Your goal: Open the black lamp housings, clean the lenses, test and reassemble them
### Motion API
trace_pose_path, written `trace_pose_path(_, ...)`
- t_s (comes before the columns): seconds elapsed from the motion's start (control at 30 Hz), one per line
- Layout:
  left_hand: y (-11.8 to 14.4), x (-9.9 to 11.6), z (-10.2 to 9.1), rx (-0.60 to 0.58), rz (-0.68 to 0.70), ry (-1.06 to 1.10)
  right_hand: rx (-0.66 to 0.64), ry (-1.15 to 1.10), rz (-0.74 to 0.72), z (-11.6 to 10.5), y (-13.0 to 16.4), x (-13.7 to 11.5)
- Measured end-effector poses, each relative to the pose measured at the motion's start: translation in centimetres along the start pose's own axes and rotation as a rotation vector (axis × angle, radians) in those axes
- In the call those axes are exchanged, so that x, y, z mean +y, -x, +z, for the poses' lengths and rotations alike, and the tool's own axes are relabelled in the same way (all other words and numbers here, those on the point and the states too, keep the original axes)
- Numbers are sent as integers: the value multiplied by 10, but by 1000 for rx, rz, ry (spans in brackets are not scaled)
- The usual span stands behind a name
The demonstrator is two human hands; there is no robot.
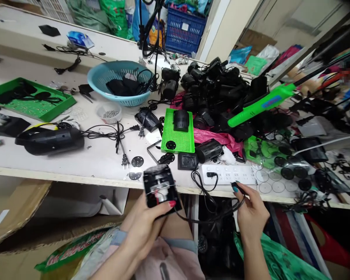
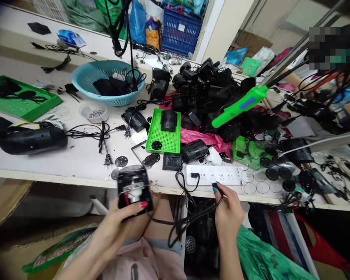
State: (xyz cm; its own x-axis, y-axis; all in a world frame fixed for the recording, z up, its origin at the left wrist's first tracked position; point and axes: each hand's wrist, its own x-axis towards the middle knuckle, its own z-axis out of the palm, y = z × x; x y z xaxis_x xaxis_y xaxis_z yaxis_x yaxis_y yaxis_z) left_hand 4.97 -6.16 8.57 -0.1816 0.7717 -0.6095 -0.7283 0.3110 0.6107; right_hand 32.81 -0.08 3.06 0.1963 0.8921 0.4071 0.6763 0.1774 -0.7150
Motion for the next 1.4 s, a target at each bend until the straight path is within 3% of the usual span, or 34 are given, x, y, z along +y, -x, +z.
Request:
trace_pose_path(0.13,-12,-33,20,-179,-60,-5,-170,-33,50,15,-34,30)
trace_pose_path(0.23,-15,-39,20,-269,-66,89,-279,-36,28,18,-46,36)
trace_pose_path(0.47,-19,-33,-7,-284,-251,407,-444,-54,-60,14,-62,32)
trace_pose_path(0.63,-18,-43,-27,-463,-193,507,-520,-45,-133,12,-75,30)
trace_pose_path(0.77,-13,-52,-34,-526,-170,533,-566,-35,-159,12,-81,30)
trace_pose_path(0.93,-5,-69,-50,-514,-212,503,-585,-44,-130,20,-81,36)
trace_pose_path(1.1,5,-90,-72,-365,-188,452,-592,-116,-69,24,-79,49)
trace_pose_path(1.3,17,-90,-77,-231,-253,496,-562,-21,160,20,-71,62)
trace_pose_path(1.4,20,-89,-76,-244,-241,543,-534,28,197,20,-68,60)
